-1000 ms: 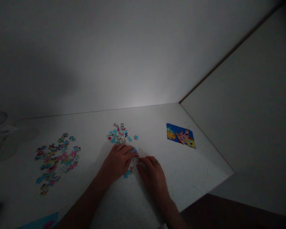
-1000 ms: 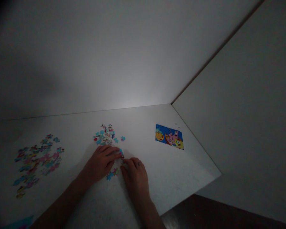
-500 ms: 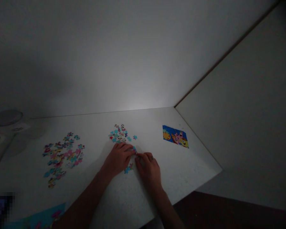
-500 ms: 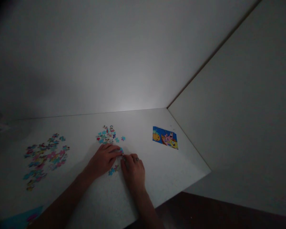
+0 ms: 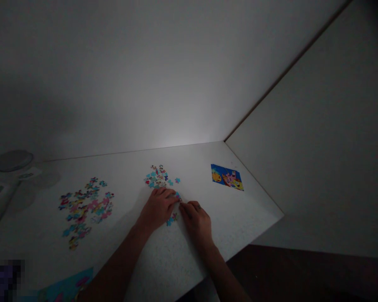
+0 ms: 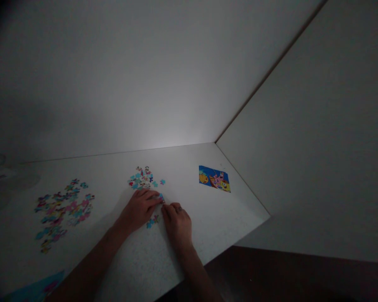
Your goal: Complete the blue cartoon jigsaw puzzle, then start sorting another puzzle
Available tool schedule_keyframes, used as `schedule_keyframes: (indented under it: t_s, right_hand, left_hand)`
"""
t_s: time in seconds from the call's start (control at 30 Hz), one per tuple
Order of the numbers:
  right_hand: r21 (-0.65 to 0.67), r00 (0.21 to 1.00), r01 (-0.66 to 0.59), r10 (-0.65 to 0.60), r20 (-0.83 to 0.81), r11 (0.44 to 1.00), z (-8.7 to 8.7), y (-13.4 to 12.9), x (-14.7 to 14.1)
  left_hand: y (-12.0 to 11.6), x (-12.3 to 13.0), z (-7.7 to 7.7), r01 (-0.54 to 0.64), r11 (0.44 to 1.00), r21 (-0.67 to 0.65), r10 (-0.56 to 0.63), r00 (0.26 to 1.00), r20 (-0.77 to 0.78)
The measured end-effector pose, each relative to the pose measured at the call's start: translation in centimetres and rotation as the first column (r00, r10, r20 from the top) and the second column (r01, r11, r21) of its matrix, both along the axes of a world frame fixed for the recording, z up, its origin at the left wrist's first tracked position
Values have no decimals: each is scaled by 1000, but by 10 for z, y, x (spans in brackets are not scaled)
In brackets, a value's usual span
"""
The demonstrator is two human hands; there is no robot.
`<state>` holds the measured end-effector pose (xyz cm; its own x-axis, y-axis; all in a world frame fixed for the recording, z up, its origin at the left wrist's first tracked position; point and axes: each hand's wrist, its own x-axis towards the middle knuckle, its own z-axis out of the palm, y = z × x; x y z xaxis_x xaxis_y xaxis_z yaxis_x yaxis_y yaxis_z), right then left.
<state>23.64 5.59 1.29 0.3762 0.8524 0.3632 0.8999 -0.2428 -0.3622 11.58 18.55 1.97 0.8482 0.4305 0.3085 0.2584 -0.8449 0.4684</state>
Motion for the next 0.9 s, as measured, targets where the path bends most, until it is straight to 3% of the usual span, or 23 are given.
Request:
schedule_keyframes:
  t_s: [0.57,0.77,0.9]
  right_hand:
    - [-14,987,29,-26,157,999,-1,2,-3]
    - [22,995,-12,14,-95,1000,1,-2,3]
    - [159,919,129,-57,-391,979,8,-3,22]
  left_hand:
    - [-1,0,1,13,1000,-18,-13,1000,-23]
    - [0,0,2,19,1000,-24,-19,1000,-22]
    - [0,-1,3,22,999,-30,-23,1000,-18]
